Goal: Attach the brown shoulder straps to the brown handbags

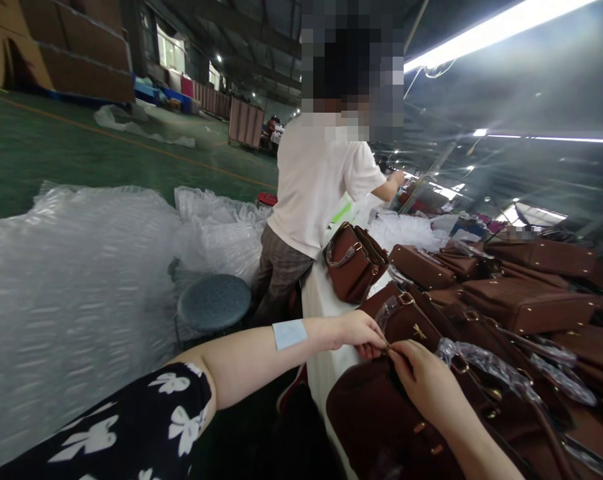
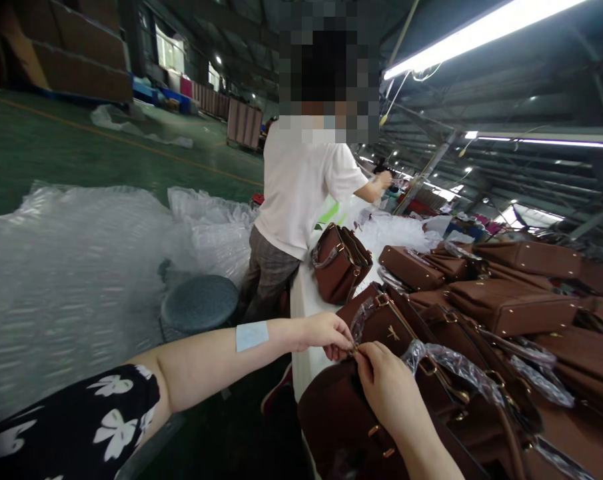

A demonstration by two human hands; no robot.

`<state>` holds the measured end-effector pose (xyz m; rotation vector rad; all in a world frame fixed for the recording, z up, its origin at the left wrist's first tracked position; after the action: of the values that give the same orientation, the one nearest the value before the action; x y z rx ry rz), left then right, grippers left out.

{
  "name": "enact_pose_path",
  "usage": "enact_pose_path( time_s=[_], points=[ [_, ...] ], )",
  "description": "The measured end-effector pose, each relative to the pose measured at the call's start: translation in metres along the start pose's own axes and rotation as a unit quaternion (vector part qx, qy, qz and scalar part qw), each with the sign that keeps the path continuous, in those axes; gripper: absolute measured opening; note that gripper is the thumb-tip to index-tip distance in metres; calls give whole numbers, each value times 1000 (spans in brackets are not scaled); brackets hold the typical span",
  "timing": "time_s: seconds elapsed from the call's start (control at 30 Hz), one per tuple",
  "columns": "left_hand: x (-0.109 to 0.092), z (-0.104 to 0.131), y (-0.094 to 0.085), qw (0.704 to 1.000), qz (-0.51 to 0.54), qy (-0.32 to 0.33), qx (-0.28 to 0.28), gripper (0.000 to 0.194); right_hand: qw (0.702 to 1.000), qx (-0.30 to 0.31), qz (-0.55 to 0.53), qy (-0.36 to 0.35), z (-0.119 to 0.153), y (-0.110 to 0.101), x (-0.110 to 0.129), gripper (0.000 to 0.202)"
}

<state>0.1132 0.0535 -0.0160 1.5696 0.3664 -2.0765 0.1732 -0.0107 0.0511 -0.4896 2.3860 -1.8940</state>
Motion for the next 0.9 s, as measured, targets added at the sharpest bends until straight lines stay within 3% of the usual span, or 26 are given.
enact_pose_path(
  time_s=[0.1, 0.2, 0.33, 0.47, 0.6, 0.67, 0.77, 0.9],
  points=[
    [6, 6, -15, 996, -39, 29, -80, 11, 999, -29, -8, 16, 1, -4, -4, 30],
    [26, 10, -21, 986, -86, 15, -139, 15, 999, -35, -13, 28, 3, -3, -10, 28],
    [46, 7, -6, 990, -84, 21, -115, 24, 998, -44, -16, 37, 4, -1, -16, 28],
    [54, 2, 1, 994, 19, 20, -105, 30, 997, -47, -27, 56, 6, 1, -23, 31],
    [56, 0, 1, 992, 59, 3, -112, 30, 996, -38, -42, 66, 8, 2, -23, 33],
    [51, 2, -2, 988, 60, 21, -140, 25, 996, -32, -50, 69, 7, 3, -22, 34],
    [27, 17, -9, 966, -26, 117, -229, 19, 995, -32, -55, 82, 7, 2, -21, 34],
    [-10, 51, 3, 878, -234, 259, -329, 12, 994, -32, -50, 87, 6, 3, -21, 37]
  ],
)
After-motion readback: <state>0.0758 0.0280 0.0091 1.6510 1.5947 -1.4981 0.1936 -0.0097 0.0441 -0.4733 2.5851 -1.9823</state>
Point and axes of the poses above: each hand's wrist, its own z-axis away from the middle knuckle, its own y-axis out of the palm, x = y × z, the point moved 10 cm from there along -z, towards the middle knuckle, and after that the axes turned 5 degrees about -y, right-handed, at the moved point
